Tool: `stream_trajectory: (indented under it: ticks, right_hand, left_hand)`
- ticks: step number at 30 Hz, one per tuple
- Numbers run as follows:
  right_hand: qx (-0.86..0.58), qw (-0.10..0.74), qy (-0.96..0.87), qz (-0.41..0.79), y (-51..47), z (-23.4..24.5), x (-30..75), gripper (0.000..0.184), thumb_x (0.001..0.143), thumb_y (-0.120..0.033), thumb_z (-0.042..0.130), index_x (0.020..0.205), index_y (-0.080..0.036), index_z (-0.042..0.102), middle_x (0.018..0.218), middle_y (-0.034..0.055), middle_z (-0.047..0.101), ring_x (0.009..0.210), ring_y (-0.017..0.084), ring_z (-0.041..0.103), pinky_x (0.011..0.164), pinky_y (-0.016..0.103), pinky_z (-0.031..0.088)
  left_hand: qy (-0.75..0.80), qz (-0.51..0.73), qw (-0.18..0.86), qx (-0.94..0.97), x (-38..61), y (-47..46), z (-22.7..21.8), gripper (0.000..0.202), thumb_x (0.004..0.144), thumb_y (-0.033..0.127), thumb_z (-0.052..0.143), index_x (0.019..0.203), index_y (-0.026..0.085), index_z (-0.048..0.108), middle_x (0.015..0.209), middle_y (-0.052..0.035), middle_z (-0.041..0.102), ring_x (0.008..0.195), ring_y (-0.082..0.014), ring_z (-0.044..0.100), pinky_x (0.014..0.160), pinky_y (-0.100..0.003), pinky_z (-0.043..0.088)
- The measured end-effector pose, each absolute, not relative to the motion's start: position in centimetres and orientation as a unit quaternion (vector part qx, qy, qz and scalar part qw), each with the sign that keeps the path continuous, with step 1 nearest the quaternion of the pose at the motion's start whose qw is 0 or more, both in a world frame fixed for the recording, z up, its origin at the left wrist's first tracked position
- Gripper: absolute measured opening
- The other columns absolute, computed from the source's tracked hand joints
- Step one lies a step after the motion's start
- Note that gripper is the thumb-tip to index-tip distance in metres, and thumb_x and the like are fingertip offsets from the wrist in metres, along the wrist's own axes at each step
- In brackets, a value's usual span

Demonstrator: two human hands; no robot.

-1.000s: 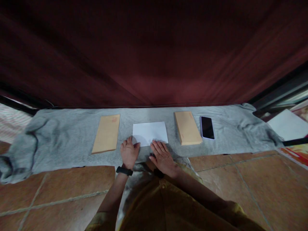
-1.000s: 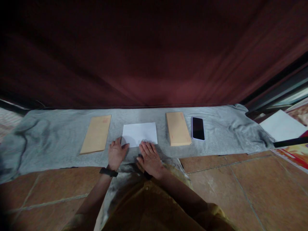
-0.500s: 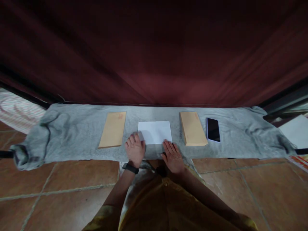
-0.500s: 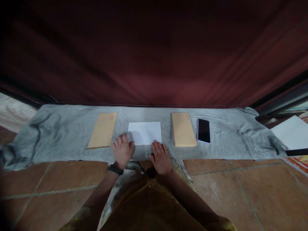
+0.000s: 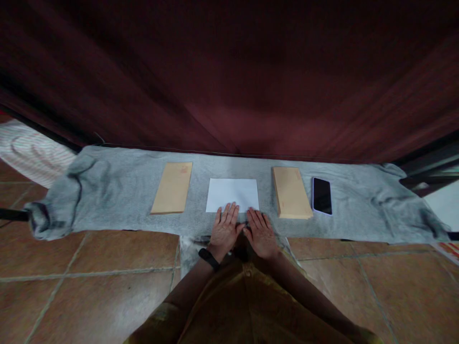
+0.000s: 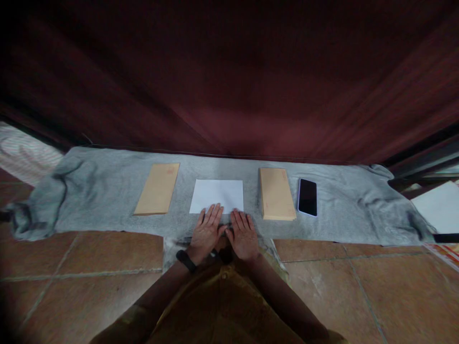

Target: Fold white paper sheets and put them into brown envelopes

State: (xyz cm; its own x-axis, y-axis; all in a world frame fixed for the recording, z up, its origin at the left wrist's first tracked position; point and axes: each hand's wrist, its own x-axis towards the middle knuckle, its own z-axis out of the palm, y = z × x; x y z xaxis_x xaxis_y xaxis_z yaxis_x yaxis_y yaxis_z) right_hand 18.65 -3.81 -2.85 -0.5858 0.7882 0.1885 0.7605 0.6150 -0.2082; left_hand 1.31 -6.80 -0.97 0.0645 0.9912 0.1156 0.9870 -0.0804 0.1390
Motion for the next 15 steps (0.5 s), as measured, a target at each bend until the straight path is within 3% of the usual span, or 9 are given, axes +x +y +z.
stream_trajectory:
  ticks: [7, 15]
  right_hand:
    - [-0.442, 0.123, -0.886, 0.058, -3.6, -2.9, 19.4, 0.059, 0.105, -0.038, 0.037, 0.158, -0.014, 0.029, 0.16, 0.0109, 0.035, 0.148, 0.027, 0.032, 0.121, 0.05, 0.022]
    - [-0.46, 0.127, -0.878, 0.043, -3.4, -2.9, 20.6, 0.057, 0.105, -0.037, 0.038, 0.155, -0.01, 0.034, 0.158, 0.0128, 0.039, 0.145, 0.029, 0.036, 0.119, 0.049, 0.027]
  left_hand:
    - [0.696, 0.084, 0.001, 0.713, 0.8, -7.7, -1.2, 0.077, 0.098, 0.055, 0.037, 0.154, 0.003, 0.028, 0.161, -0.0203, 0.03, 0.153, -0.0286, 0.021, 0.125, -0.052, 0.018]
    - [0.716, 0.119, -0.008, 0.688, -0.2, -8.3, -1.4, 0.079, 0.097, 0.059, 0.037, 0.153, 0.003, 0.031, 0.16, -0.0222, 0.031, 0.152, -0.0312, 0.025, 0.124, -0.052, 0.021]
